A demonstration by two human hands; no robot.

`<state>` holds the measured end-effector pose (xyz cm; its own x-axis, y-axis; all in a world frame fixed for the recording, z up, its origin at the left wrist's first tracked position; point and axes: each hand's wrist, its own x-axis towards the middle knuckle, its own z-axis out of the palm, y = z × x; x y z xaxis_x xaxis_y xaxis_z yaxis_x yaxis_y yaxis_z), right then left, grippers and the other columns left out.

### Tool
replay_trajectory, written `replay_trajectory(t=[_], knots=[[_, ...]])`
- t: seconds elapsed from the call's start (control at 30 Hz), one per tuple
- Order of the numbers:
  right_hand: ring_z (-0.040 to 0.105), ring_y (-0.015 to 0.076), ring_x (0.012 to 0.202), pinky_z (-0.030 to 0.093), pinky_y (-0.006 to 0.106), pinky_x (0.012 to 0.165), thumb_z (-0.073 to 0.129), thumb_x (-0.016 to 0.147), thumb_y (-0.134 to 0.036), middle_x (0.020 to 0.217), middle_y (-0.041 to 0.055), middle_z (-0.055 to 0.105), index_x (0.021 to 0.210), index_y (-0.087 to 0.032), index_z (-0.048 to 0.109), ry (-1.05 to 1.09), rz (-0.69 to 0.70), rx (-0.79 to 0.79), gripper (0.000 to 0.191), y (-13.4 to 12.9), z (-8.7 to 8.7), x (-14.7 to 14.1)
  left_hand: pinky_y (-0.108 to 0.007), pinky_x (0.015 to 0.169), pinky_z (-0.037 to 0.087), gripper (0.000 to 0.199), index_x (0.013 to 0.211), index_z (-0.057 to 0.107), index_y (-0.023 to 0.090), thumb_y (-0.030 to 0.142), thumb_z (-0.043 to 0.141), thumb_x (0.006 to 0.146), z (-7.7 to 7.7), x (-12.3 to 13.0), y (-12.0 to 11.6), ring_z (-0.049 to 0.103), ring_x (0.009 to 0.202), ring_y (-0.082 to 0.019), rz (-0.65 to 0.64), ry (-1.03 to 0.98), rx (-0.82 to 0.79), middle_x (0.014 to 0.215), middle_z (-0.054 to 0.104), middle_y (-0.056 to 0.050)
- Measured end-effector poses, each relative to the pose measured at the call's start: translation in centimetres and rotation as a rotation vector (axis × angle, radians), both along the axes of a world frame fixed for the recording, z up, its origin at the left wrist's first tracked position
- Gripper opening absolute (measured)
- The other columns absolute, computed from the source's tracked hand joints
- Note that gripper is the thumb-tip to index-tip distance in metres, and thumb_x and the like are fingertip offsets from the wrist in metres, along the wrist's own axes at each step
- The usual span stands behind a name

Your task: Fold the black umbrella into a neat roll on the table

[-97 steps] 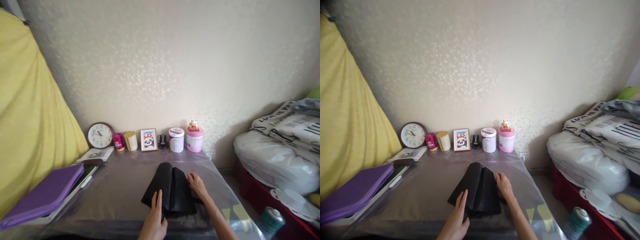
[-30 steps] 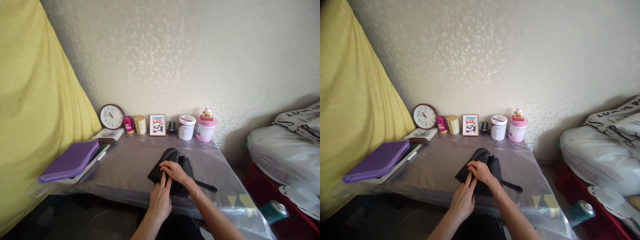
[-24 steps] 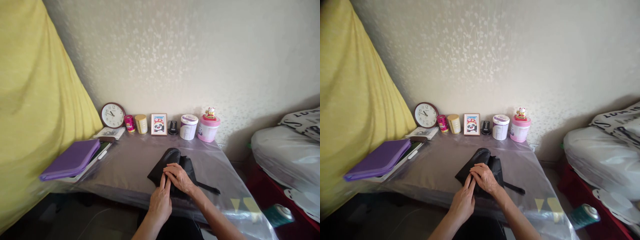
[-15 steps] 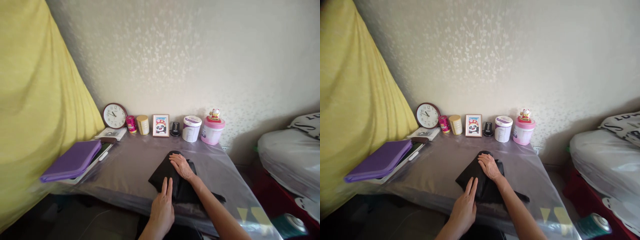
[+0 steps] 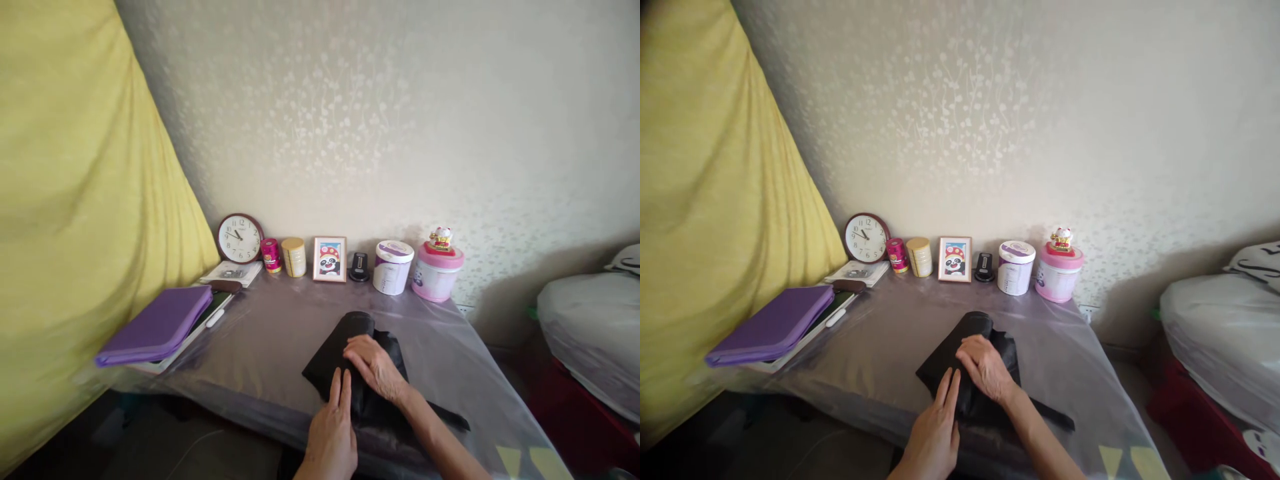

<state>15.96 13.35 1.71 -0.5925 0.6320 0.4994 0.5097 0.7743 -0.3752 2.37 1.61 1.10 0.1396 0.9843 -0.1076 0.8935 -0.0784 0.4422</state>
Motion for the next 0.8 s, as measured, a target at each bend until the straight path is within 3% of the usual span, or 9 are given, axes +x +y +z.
replay_trajectory(t=[0.07,0.17,0.3,0.37,0.5,0.6,0.7,0.8], knots=[[0.049,0.0179,0.112,0.028,0.042,0.102,0.038,0.090,-0.025,0.106,0.0030,0.064,0.105,-0.023,0.060,-0.039,0.035,0.019,0.027,0.1,-0.9,-0.1,-0.031,0.083,0.044,0.081,0.139,0.001,0.021,0.003,0.033,0.066,-0.1,0.0,0.1,0.055,0.102,-0.022,-0.002,-0.018,-0.014,0.147,0.001,-0.007],[0.046,0.0208,0.116,0.030,0.045,0.100,0.034,0.090,-0.025,0.113,0.0057,0.061,0.106,-0.020,0.060,-0.031,-0.165,0.048,0.031,3.8,-1.9,0.3,-0.032,0.083,0.044,0.085,0.138,-0.001,0.022,0.003,0.035,0.063,-0.3,0.1,0.2,0.056,0.101,-0.022,0.010,-0.023,-0.009,0.147,0.000,-0.005],[0.054,0.0232,0.106,0.039,0.042,0.093,0.034,0.088,-0.028,0.109,0.0120,0.063,0.102,-0.016,0.062,0.009,-0.429,0.060,0.034,8.0,-1.7,1.4,-0.034,0.080,0.045,0.091,0.138,-0.004,0.023,0.002,0.038,0.060,-0.5,0.4,0.3,0.057,0.098,-0.023,0.034,-0.040,-0.005,0.147,-0.002,-0.006],[0.055,0.0226,0.105,0.039,0.041,0.094,0.034,0.088,-0.030,0.108,0.0119,0.063,0.102,-0.016,0.061,0.065,-0.441,0.081,0.035,7.8,-1.7,2.0,-0.034,0.081,0.045,0.093,0.138,-0.004,0.022,0.001,0.039,0.058,-0.5,0.5,0.3,0.056,0.100,-0.024,0.049,-0.049,-0.013,0.147,-0.001,-0.007],[0.052,0.0215,0.108,0.038,0.040,0.096,0.040,0.083,-0.034,0.116,0.0080,0.059,0.107,-0.021,0.060,0.082,-0.269,0.011,0.033,5.6,-2.7,3.5,-0.035,0.086,0.042,0.093,0.139,0.001,0.022,0.000,0.041,0.057,-0.2,0.5,0.4,0.053,0.104,-0.025,0.080,-0.117,-0.003,0.147,0.005,-0.009],[0.058,0.0241,0.098,0.041,0.042,0.092,0.043,0.077,-0.035,0.102,0.0093,0.065,0.090,-0.020,0.066,0.218,-0.425,-0.124,0.030,4.8,-3.4,5.8,-0.033,0.090,0.039,0.090,0.138,0.009,0.021,0.001,0.043,0.057,0.5,-0.1,0.3,0.049,0.110,-0.025,0.067,-0.228,0.036,0.144,0.017,-0.011],[0.061,0.0240,0.090,0.045,0.039,0.088,0.048,0.070,-0.041,0.093,0.0070,0.068,0.084,-0.022,0.066,0.426,-0.464,-0.333,0.030,4.8,-3.2,8.9,-0.025,0.094,0.036,0.088,0.138,0.012,0.021,0.004,0.044,0.058,2.1,-1.1,-0.2,0.044,0.115,-0.019,0.044,-0.277,0.078,0.139,0.026,-0.008],[0.062,0.0263,0.089,0.047,0.039,0.083,0.056,0.060,-0.045,0.089,0.0093,0.069,0.081,-0.020,0.066,0.719,-0.450,-0.573,0.034,4.3,-2.5,11.4,-0.025,0.096,0.035,0.084,0.138,0.013,0.023,0.009,0.045,0.061,4.8,-2.2,-1.4,0.041,0.117,-0.018,0.038,-0.344,0.116,0.138,0.030,-0.006]])
